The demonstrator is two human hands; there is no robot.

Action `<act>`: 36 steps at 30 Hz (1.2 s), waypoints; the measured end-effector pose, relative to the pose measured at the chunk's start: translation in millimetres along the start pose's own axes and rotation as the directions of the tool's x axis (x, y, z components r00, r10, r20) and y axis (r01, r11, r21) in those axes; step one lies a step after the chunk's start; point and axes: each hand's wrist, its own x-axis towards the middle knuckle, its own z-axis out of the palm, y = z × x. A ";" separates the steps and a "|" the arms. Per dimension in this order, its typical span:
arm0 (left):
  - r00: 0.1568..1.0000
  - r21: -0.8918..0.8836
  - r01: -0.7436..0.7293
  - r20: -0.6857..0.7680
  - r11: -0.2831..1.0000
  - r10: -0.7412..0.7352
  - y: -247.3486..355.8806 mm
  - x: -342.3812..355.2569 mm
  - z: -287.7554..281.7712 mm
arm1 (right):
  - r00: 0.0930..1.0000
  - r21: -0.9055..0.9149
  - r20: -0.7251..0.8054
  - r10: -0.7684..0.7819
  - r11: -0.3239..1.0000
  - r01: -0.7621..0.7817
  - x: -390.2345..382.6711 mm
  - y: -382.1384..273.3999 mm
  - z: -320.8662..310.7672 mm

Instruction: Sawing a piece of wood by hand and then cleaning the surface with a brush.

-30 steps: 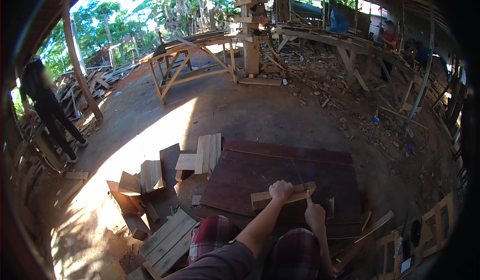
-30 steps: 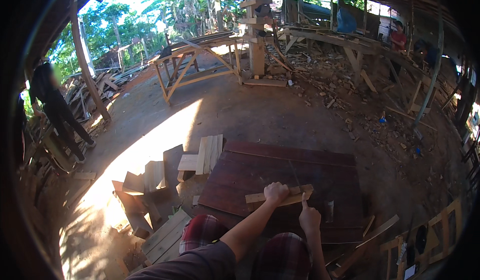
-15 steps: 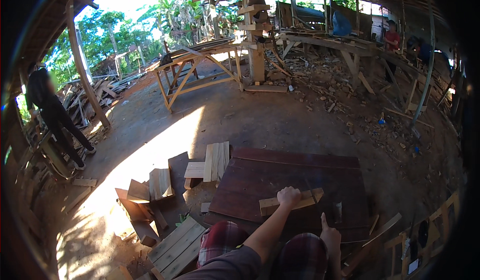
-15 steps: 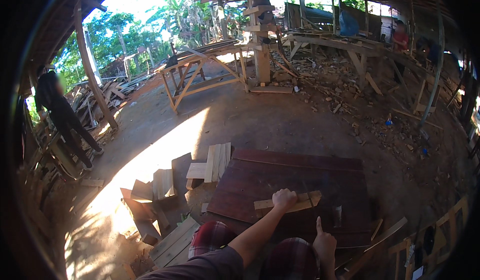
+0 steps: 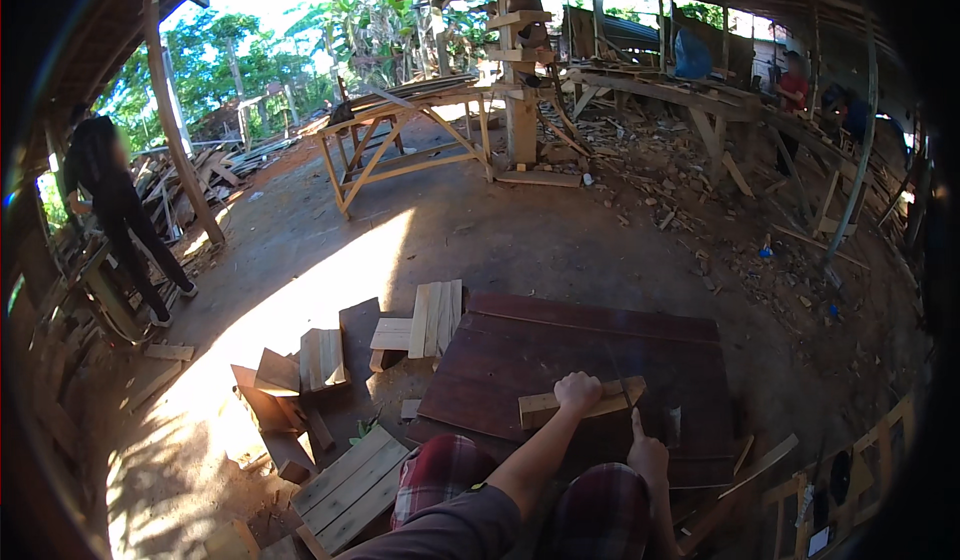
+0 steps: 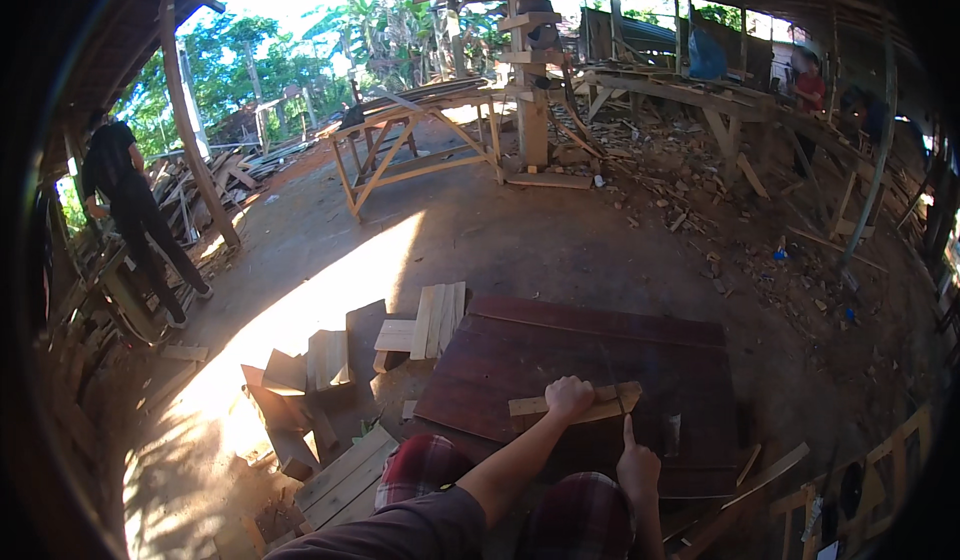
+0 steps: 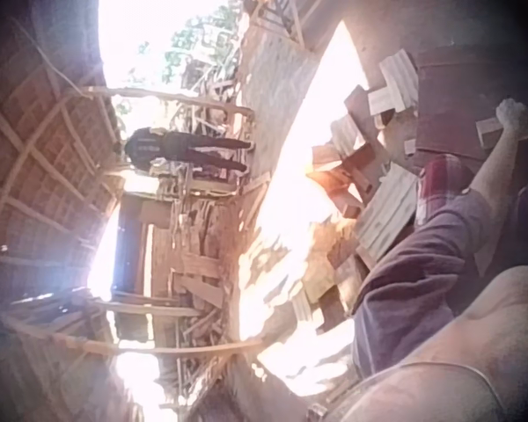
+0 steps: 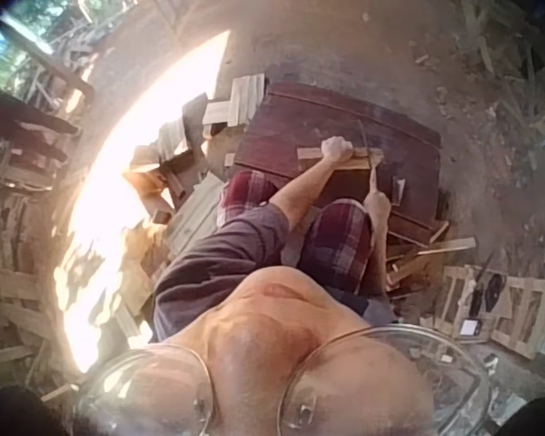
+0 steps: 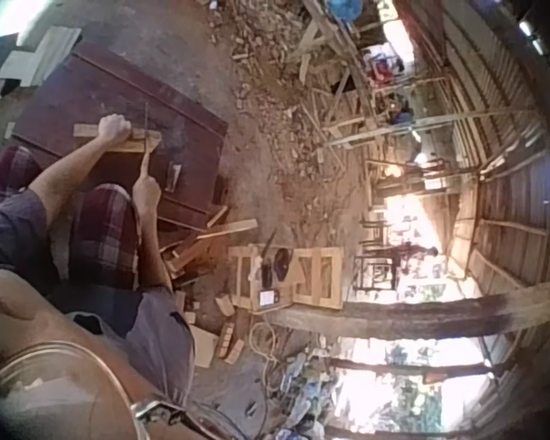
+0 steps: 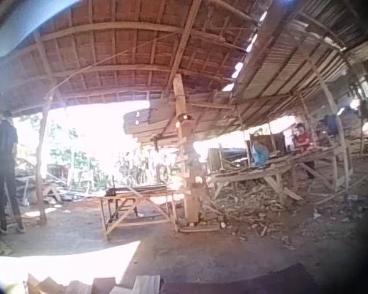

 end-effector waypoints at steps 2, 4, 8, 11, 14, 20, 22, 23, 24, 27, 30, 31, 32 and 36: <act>1.000 -0.020 0.012 0.005 1.000 -0.012 -2.5 2.3 3.8 | 0.999 -0.011 0.035 0.018 1.000 -0.018 -20.7 -3.1 -14.8; 0.999 -0.034 0.033 0.003 0.999 -0.033 -3.2 1.2 5.8 | 0.991 -0.045 0.095 0.097 0.995 -0.094 -41.7 -5.3 -31.2; 1.000 -0.023 0.009 0.006 1.000 -0.009 -3.2 3.1 9.1 | 0.985 -0.083 0.112 0.128 0.989 -0.119 -41.6 -5.7 -38.6; 0.999 -0.024 -0.027 -0.020 0.999 0.026 -6.4 5.2 11.3 | 0.982 -0.062 0.117 0.150 0.988 -0.144 -27.7 -16.3 -41.4; 0.998 -0.030 -0.056 -0.016 0.998 0.056 -3.2 4.9 13.6 | 0.986 -0.015 0.095 0.139 0.990 -0.138 -1.9 -8.8 -23.3; 0.999 -0.036 -0.033 -0.037 0.999 0.032 -12.6 7.7 16.8 | 0.996 0.008 0.053 0.074 0.997 -0.075 25.9 -19.4 -5.6; 0.998 -0.044 -0.024 -0.062 0.999 0.021 -10.0 7.1 18.3 | 0.995 0.039 0.060 0.080 0.996 -0.082 23.2 -16.8 -6.2; 0.996 -0.048 -0.020 -0.088 0.999 0.016 -9.0 6.8 18.5 | 0.994 0.073 0.064 0.088 0.993 -0.093 21.0 -15.3 -7.2; 0.996 -0.048 -0.016 -0.088 0.999 0.012 -9.1 5.7 18.6 | 0.994 0.073 0.066 0.085 0.993 -0.090 16.2 -13.9 -8.7; 0.996 -0.077 0.003 -0.091 0.997 -0.010 -7.3 6.8 21.6 | 0.991 0.079 0.077 0.110 0.990 -0.116 0.5 -5.8 -12.3; 0.992 -0.067 -0.015 -0.128 0.998 0.007 -10.1 8.2 23.8 | 0.980 0.035 0.135 0.145 0.988 -0.150 -17.0 -4.4 -21.6; 0.990 -0.063 -0.016 -0.139 0.998 0.007 -11.8 9.9 24.3 | 0.953 0.025 0.192 0.235 0.969 -0.244 -22.8 -12.0 -31.3; 0.990 -0.062 -0.029 -0.140 0.998 0.020 -8.9 9.3 25.3 | 0.952 0.027 0.191 0.240 0.968 -0.249 -24.1 -14.4 -34.6; 0.989 -0.050 -0.033 -0.145 0.998 0.026 -11.6 11.0 24.0 | 0.968 0.089 0.154 0.201 0.972 -0.216 -24.7 -21.1 -45.9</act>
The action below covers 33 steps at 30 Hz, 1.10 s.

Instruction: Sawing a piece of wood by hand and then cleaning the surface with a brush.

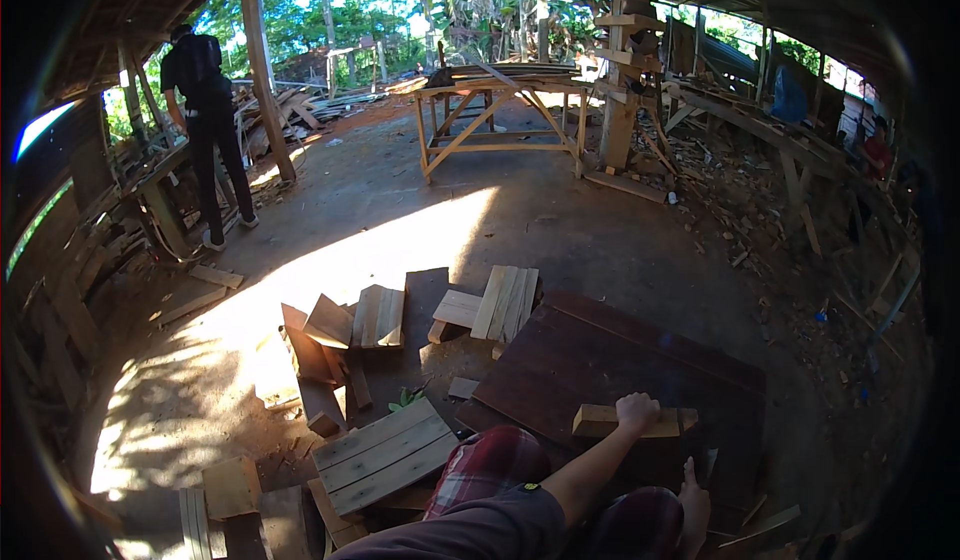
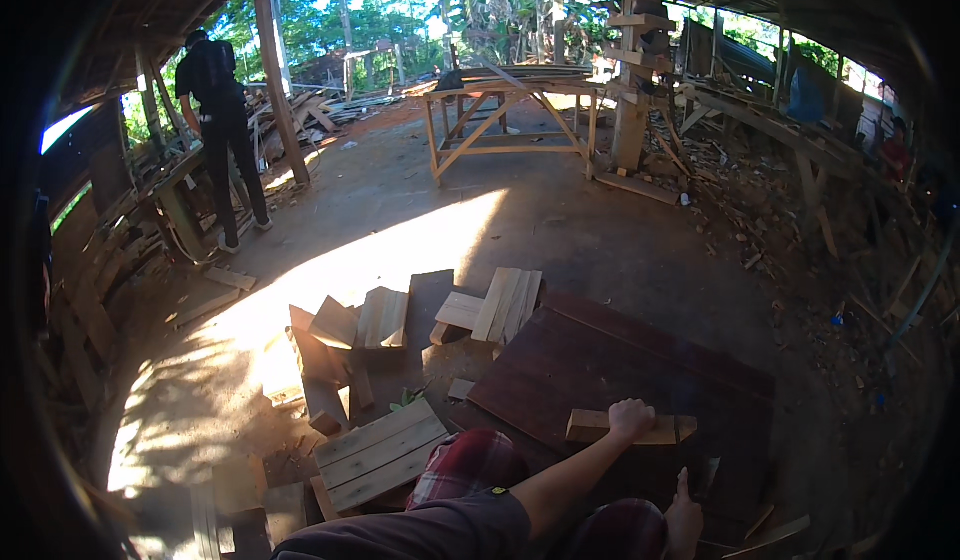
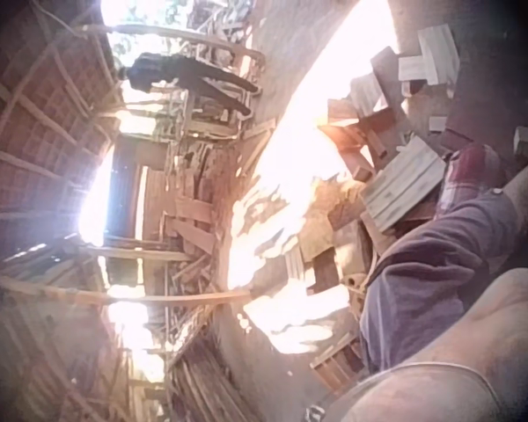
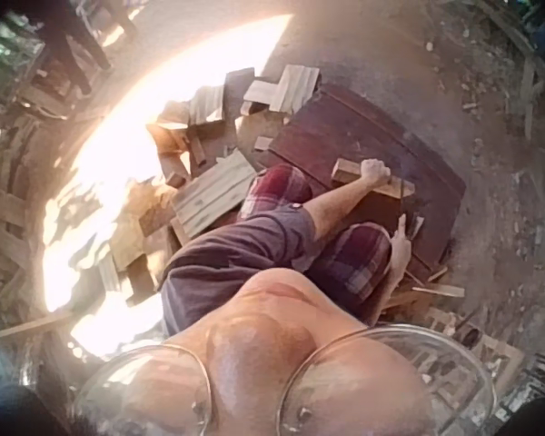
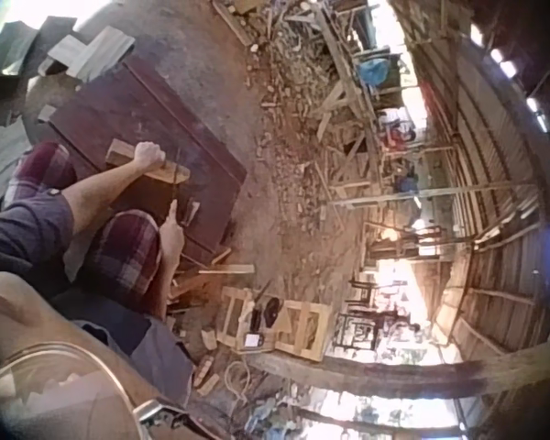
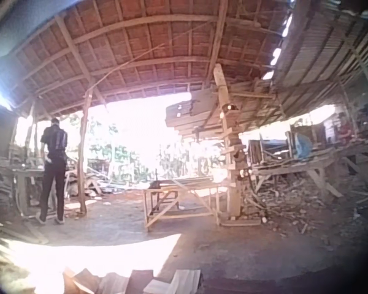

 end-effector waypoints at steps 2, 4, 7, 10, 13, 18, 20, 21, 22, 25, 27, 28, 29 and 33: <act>1.000 -0.001 -0.018 0.010 1.000 0.018 -0.7 0.3 -2.2 | 0.999 0.022 -0.026 -0.019 1.000 0.020 1.6 -3.0 -5.3; 0.999 -0.012 -0.029 0.030 1.000 0.029 1.0 -3.7 -3.8 | 0.998 0.032 -0.046 -0.032 0.999 0.034 -0.4 0.6 -12.9; 0.987 -0.029 -0.003 0.158 1.000 0.007 4.3 -0.2 -10.2 | 0.996 0.019 -0.080 -0.043 0.999 0.045 1.2 3.0 -23.6; 0.992 -0.017 -0.014 0.127 1.000 0.016 3.1 -0.7 -9.5 | 0.996 0.000 -0.083 -0.045 0.999 0.046 4.1 -3.4 -32.9; 0.989 -0.013 0.003 0.150 1.000 -0.001 -2.1 4.1 -6.5 | 0.999 -0.053 -0.045 -0.004 0.999 0.002 0.8 -22.1 -38.8; 0.983 0.000 0.024 0.181 1.000 -0.024 3.5 3.1 -8.4 | 0.996 -0.072 -0.070 -0.063 0.996 0.058 15.7 -22.5 -17.9; 0.981 -0.006 0.006 0.192 1.000 -0.005 5.7 4.7 -9.9 | 0.993 -0.056 -0.089 -0.075 0.996 0.070 32.4 -9.0 -4.7; 0.985 0.009 0.000 0.172 1.000 -0.001 4.6 6.4 -11.3 | 0.990 -0.038 -0.099 -0.097 0.995 0.094 40.9 -4.7 3.3; 0.988 0.021 -0.007 0.157 1.000 0.004 4.6 3.4 -8.9 | 0.991 -0.040 -0.092 -0.094 0.995 0.091 44.9 -1.8 11.0; 0.983 0.052 -0.102 0.157 0.993 0.092 -0.7 -0.2 -6.0 | 0.985 -0.006 -0.117 -0.123 0.992 0.123 59.5 1.6 33.1; 0.991 0.032 -0.059 0.119 0.998 0.055 0.2 1.2 -5.5 | 0.983 -0.031 -0.121 -0.139 0.990 0.136 70.3 1.6 40.4; 0.996 0.011 -0.020 0.082 1.000 0.019 0.8 0.9 -5.6 | 0.980 -0.056 -0.127 -0.153 0.988 0.147 73.3 0.8 42.7; 0.996 0.012 -0.014 0.085 1.000 0.013 1.9 0.2 -5.5 | 0.981 -0.056 -0.120 -0.154 0.987 0.148 75.6 -0.7 45.8; 0.997 0.026 0.004 0.081 1.000 -0.006 5.6 -2.5 -4.7 | 0.964 -0.108 -0.210 -0.166 0.983 0.146 75.5 -4.3 57.1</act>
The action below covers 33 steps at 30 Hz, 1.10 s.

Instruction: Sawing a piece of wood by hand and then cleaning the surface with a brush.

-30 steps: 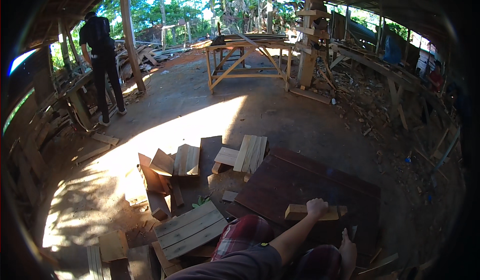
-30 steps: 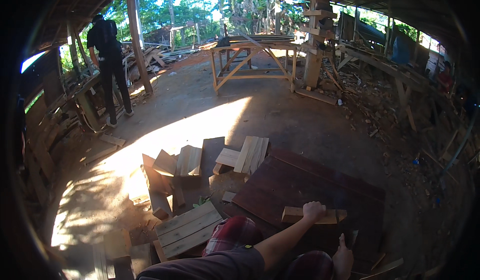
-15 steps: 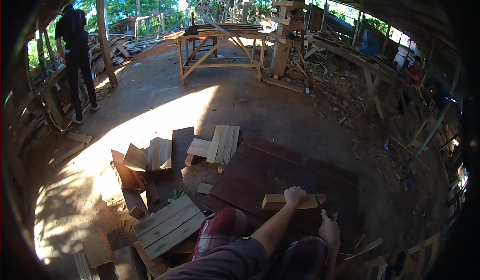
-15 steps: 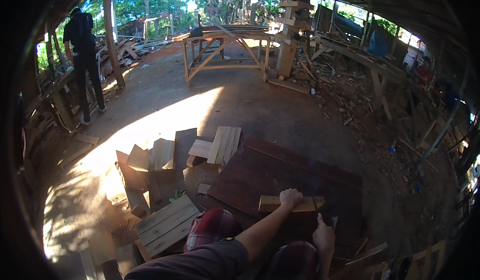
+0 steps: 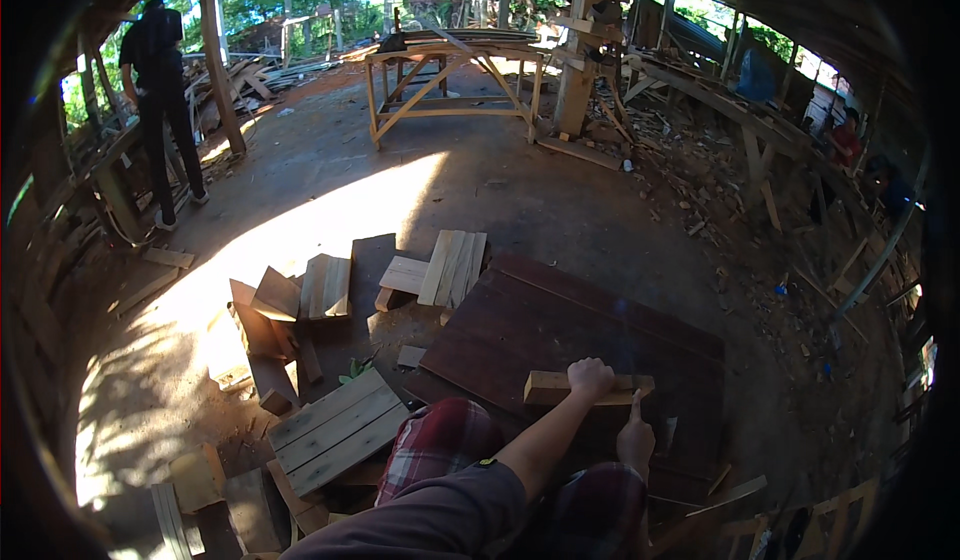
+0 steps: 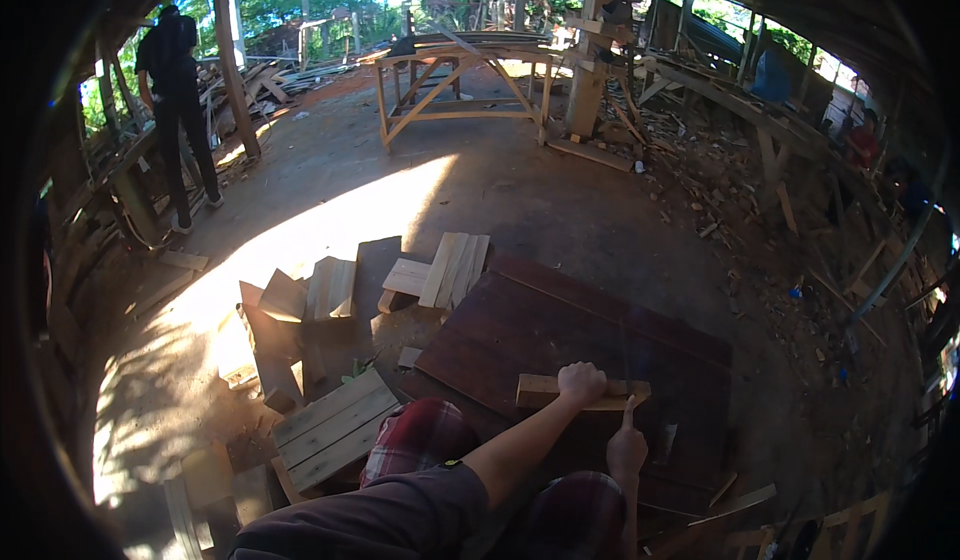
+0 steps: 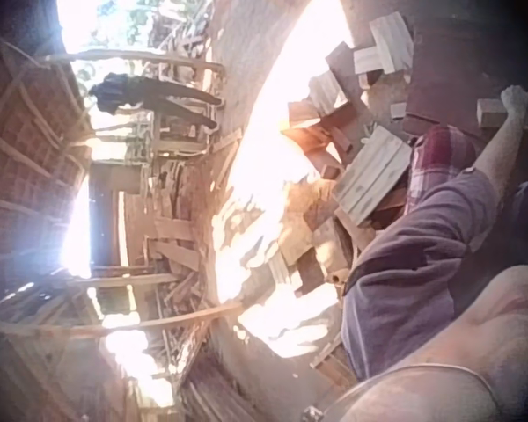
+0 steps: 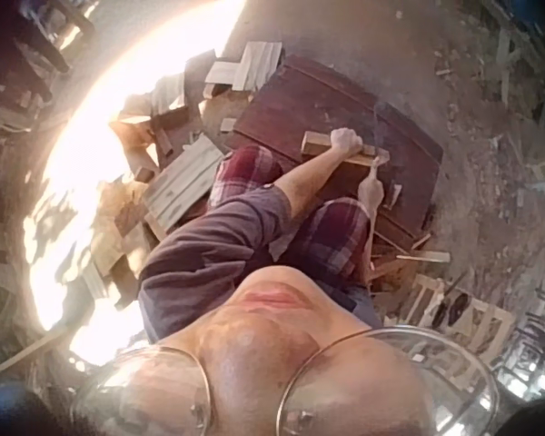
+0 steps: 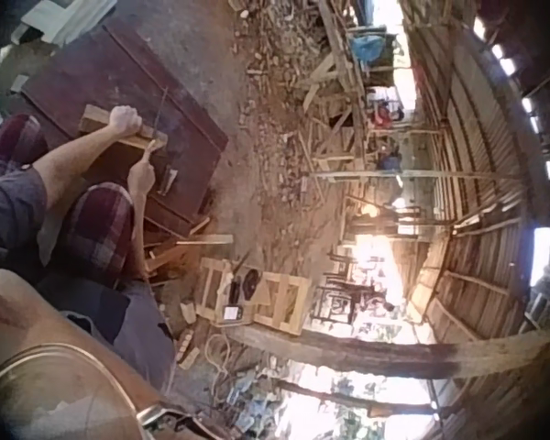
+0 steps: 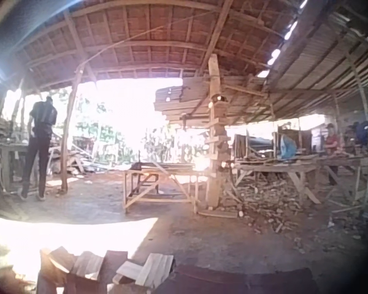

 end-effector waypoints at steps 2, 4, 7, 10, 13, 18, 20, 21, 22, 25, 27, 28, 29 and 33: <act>1.000 0.004 0.016 0.004 1.000 -0.016 -4.2 2.6 1.1 | 1.000 0.001 -0.017 -0.007 1.000 0.007 -1.6 -4.2 0.7; 1.000 0.017 -0.014 -0.009 1.000 0.014 -14.7 5.3 3.1 | 0.999 -0.034 0.022 -0.033 0.999 0.034 -5.9 -8.1 -10.3; 0.996 -0.034 0.038 0.081 0.999 -0.035 -1.2 4.8 4.0 | 0.999 -0.091 0.038 -0.014 0.996 0.017 -22.5 8.2 -20.3; 0.998 -0.036 0.050 0.032 0.998 -0.048 -2.6 3.0 0.4 | 0.994 -0.092 0.106 0.003 0.996 0.007 -41.7 10.1 -44.6; 0.999 -0.032 0.044 0.008 0.999 -0.044 -3.7 2.5 -0.4 | 0.995 -0.106 0.104 -0.005 0.994 0.016 -61.2 10.4 -68.2; 1.000 -0.024 0.012 0.009 1.000 -0.012 -2.9 1.0 1.3 | 0.999 -0.095 0.041 -0.003 0.995 0.006 -63.5 1.2 -81.5; 1.000 -0.006 -0.030 0.005 1.000 0.030 -3.3 0.6 2.7 | 1.000 -0.097 0.017 -0.013 0.995 0.015 -60.3 6.5 -76.3; 1.000 -0.005 -0.027 0.003 1.000 0.027 -4.2 1.1 3.4 | 1.000 -0.101 0.026 -0.006 0.995 0.009 -57.9 9.0 -71.0; 0.999 -0.002 -0.032 -0.015 0.999 0.032 -5.3 1.4 4.2 | 0.999 -0.105 0.035 0.001 0.995 0.003 -55.7 10.8 -65.0; 0.997 0.018 -0.064 -0.031 0.998 0.065 -8.3 2.0 6.2 | 0.999 -0.108 0.040 0.007 0.994 -0.002 -50.6 14.7 -42.6; 0.995 0.033 -0.093 -0.025 0.995 0.094 -7.0 2.5 4.8 | 1.000 -0.085 0.011 0.012 0.996 -0.011 -45.4 17.7 -25.7; 0.994 0.042 -0.104 -0.020 0.994 0.105 -5.1 2.3 3.1 | 1.000 -0.063 -0.022 0.017 0.998 -0.018 -43.6 20.2 -19.7; 0.993 0.051 -0.116 -0.015 0.992 0.117 -3.5 0.9 1.7 | 1.000 -0.065 -0.019 0.022 0.998 -0.023 -41.8 23.8 -15.9; 0.990 0.066 -0.142 0.010 0.988 0.142 -5.2 -1.6 -5.8 | 0.997 -0.020 -0.064 -0.032 0.999 0.030 -24.7 13.9 -9.5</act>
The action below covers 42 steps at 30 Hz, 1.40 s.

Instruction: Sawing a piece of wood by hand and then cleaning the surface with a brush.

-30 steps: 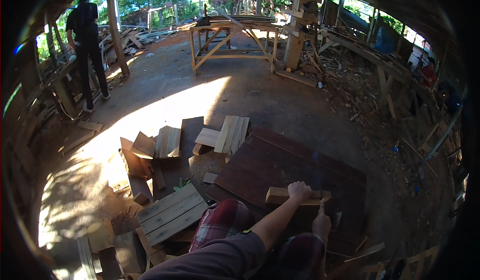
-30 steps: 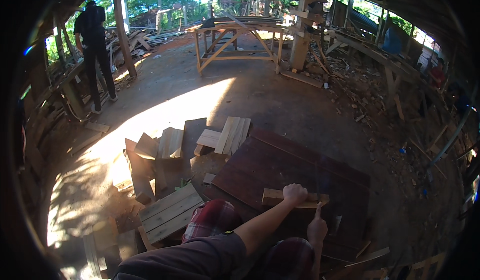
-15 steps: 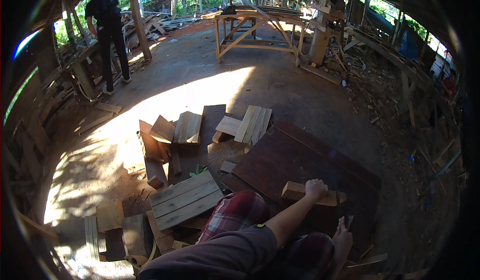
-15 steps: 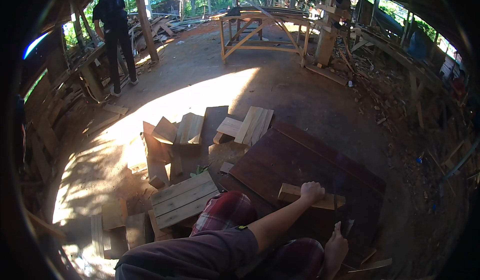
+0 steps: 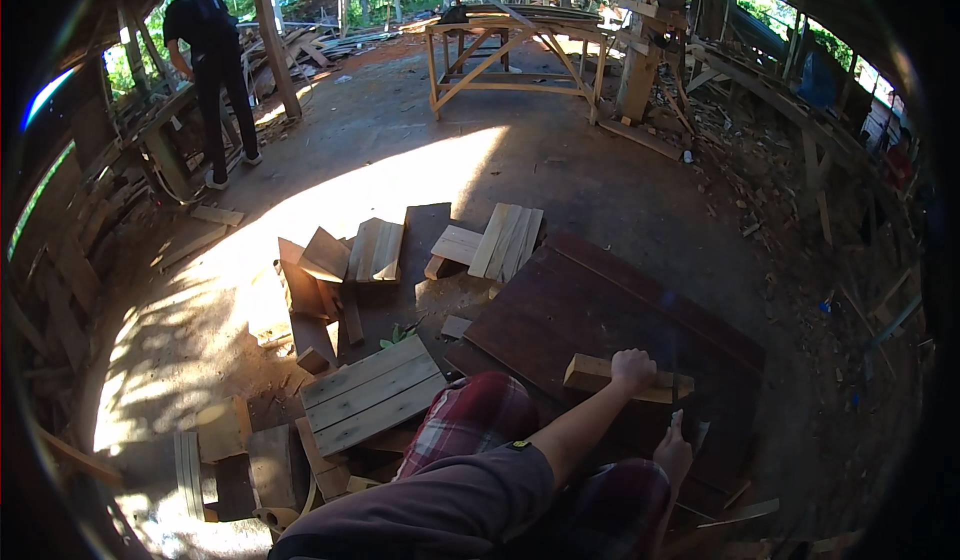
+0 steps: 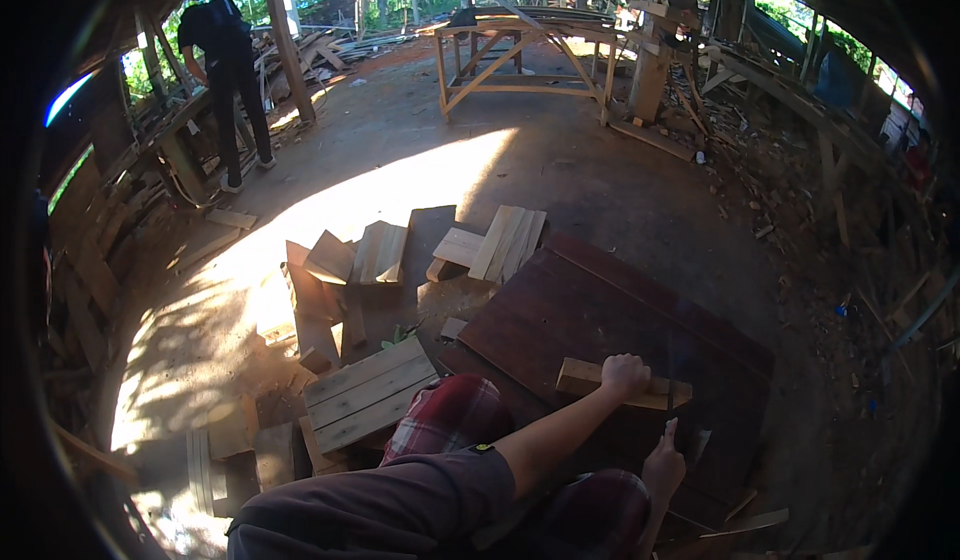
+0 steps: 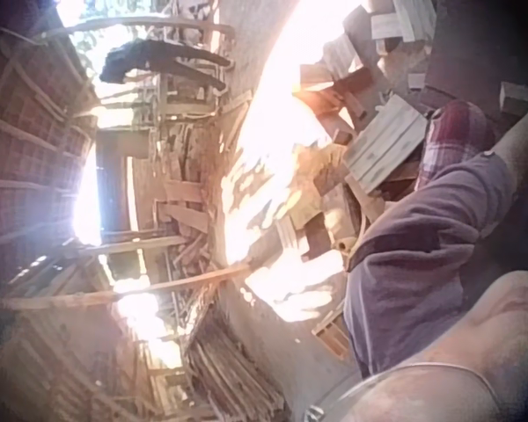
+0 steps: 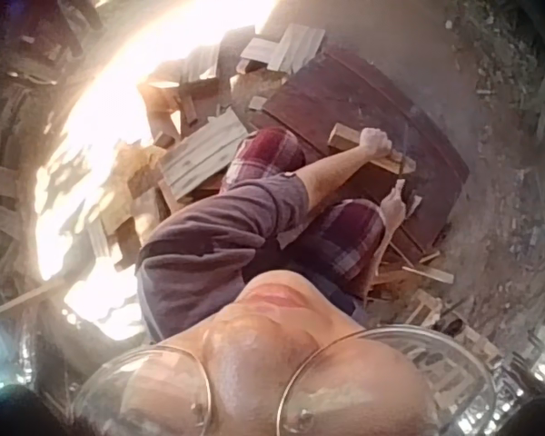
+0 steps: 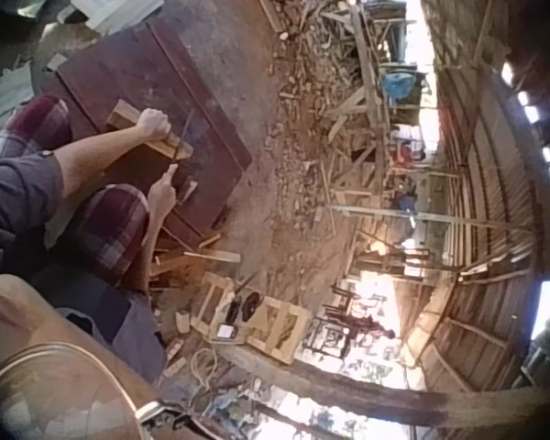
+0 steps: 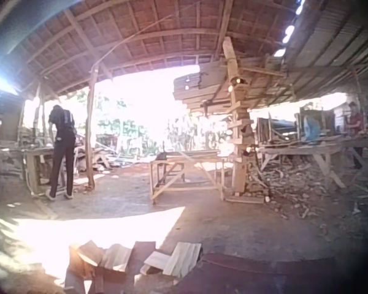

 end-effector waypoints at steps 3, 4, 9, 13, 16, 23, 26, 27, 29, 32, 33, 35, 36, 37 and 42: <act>1.000 -0.025 0.019 0.022 1.000 -0.018 4.8 -0.5 0.1 | 0.999 -0.006 -0.034 -0.007 1.000 0.007 13.4 -5.1 10.1; 0.999 -0.020 0.024 0.022 1.000 -0.023 -1.6 0.7 -0.5 | 0.999 -0.004 -0.038 -0.020 1.000 0.020 18.8 -10.4 14.5; 0.990 -0.060 0.135 0.039 0.989 -0.133 3.9 3.1 3.1 | 0.999 0.010 -0.041 0.015 1.000 -0.015 18.1 -12.3 14.2; 0.981 -0.080 0.192 0.049 0.978 -0.189 3.9 4.3 4.5 | 1.000 -0.066 0.029 0.008 0.998 -0.006 5.7 -14.5 -16.8; 0.973 -0.075 0.219 0.087 0.973 -0.212 1.3 5.8 3.1 | 0.993 -0.139 0.119 0.018 0.990 -0.001 -16.8 -20.8 -58.0; 0.985 -0.067 0.164 0.056 0.984 -0.160 2.9 8.4 8.5 | 0.978 -0.091 0.187 0.087 0.993 -0.071 -41.6 -26.5 -104.3; 0.987 -0.043 0.154 0.056 0.987 -0.152 1.3 12.3 8.4 | 0.984 -0.076 0.158 0.085 0.994 -0.074 -36.2 -27.7 -104.9; 0.987 -0.041 0.152 0.059 0.988 -0.149 0.9 12.8 8.8 | 0.990 -0.055 0.121 0.078 0.996 -0.072 -35.7 -26.4 -103.9; 0.990 -0.032 0.124 0.067 0.992 -0.121 0.7 13.2 9.5 | 0.988 -0.041 0.124 0.095 0.995 -0.090 -35.9 -22.0 -105.9; 0.993 -0.030 0.119 0.022 0.992 -0.118 -3.8 12.7 13.1 | 0.990 -0.047 0.112 0.080 0.996 -0.075 -37.0 -17.5 -98.9; 0.993 -0.030 0.116 0.026 0.993 -0.116 -3.1 12.2 12.5 | 0.993 -0.075 0.105 0.061 0.996 -0.053 -38.7 -15.7 -96.0; 0.992 -0.023 0.119 0.043 0.993 -0.118 -3.7 12.4 10.2 | 0.991 -0.090 0.122 0.061 0.995 -0.050 -40.4 -17.8 -91.3; 0.992 -0.020 0.124 0.040 0.992 -0.123 -4.9 11.6 9.5 | 0.989 -0.101 0.137 0.051 0.994 -0.037 -39.2 -20.4 -87.9; 0.992 -0.024 0.115 0.046 0.993 -0.113 -3.9 10.2 9.5 | 0.989 -0.100 0.136 0.050 0.994 -0.037 -36.2 -19.3 -74.8; 0.995 -0.027 0.095 -0.007 0.995 -0.095 1.8 6.6 8.4 | 0.989 -0.170 0.128 0.074 0.984 -0.051 -28.9 5.9 -31.1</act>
